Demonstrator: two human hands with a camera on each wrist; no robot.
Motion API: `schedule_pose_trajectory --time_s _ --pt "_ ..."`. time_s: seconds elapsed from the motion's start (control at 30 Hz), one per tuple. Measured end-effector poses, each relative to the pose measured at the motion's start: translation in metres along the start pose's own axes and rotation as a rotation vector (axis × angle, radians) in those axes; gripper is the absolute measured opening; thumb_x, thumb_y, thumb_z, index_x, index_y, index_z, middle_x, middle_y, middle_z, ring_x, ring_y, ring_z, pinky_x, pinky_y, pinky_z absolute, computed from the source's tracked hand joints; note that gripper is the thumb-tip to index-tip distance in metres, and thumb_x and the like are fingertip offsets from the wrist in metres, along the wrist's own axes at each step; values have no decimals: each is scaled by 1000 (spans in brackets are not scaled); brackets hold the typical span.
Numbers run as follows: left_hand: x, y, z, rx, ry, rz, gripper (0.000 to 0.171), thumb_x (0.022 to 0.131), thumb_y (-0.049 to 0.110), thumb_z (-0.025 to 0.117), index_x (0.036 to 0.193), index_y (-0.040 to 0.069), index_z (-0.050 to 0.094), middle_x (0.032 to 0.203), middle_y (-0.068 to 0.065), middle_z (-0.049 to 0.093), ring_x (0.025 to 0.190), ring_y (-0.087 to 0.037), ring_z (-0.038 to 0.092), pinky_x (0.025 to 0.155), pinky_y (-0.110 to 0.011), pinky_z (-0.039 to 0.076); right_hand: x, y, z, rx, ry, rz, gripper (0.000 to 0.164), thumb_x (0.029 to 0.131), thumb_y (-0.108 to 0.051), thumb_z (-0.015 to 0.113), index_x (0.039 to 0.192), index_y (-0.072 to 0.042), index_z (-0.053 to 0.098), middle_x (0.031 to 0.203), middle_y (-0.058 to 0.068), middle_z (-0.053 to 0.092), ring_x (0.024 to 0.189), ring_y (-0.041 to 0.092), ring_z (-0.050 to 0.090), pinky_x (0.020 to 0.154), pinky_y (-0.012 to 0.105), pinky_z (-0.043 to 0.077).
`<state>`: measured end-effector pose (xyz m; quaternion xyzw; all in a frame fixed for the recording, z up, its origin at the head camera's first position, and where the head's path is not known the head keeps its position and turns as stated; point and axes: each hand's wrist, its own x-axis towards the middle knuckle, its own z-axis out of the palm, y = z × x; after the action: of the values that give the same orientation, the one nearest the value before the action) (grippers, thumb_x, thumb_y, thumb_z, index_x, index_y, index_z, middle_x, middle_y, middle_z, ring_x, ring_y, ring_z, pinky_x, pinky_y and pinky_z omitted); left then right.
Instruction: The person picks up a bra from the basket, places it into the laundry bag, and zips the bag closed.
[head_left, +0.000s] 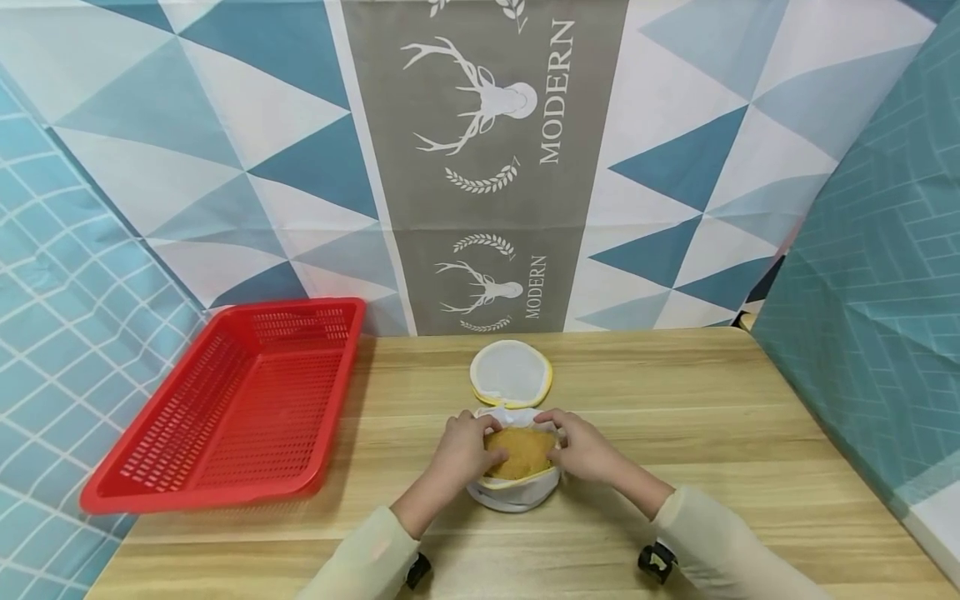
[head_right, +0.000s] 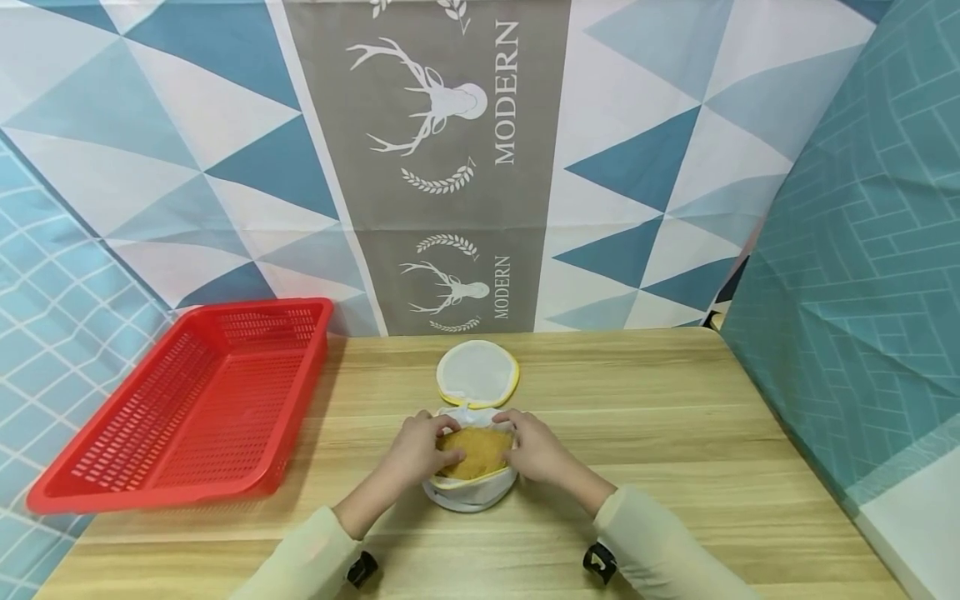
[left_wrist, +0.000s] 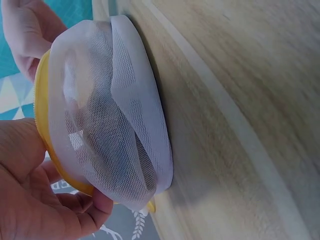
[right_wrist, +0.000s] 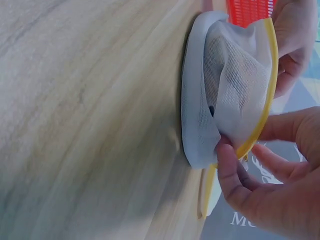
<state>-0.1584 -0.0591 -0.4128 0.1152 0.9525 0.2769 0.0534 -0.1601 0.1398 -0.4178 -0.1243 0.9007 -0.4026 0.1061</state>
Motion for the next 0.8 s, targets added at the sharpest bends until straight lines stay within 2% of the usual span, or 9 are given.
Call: schedule_pose_trajectory --time_s 0.1,0.3,0.53,0.8 --pt "0 0 3 15 5 -6 29 77 24 77 101 12 66 92 -9 54 83 -23 45 66 -32 41 1 0 0 13 12 40 50 78 12 53 122 -11 56 122 20 53 64 17 48 51 26 41" --pt "-2 2 7 51 25 3 28 76 24 77 99 11 65 87 -8 53 79 -22 42 64 -30 38 3 -1 -2 12 42 57 54 78 14 49 125 -12 55 116 18 55 62 15 46 50 25 40" --pt "-4 4 8 77 48 1 30 75 22 78 100 9 65 90 -11 54 81 -23 43 65 -33 43 4 -6 -9 22 92 15 54 78 14 48 126 -11 54 105 15 57 62 15 48 50 25 42" --pt "-5 7 9 107 65 1 31 75 22 78 99 9 64 92 -12 54 82 -25 45 66 -36 45 6 -11 -12 15 99 -32 52 80 13 48 125 -12 55 103 14 58 59 14 46 47 23 39"
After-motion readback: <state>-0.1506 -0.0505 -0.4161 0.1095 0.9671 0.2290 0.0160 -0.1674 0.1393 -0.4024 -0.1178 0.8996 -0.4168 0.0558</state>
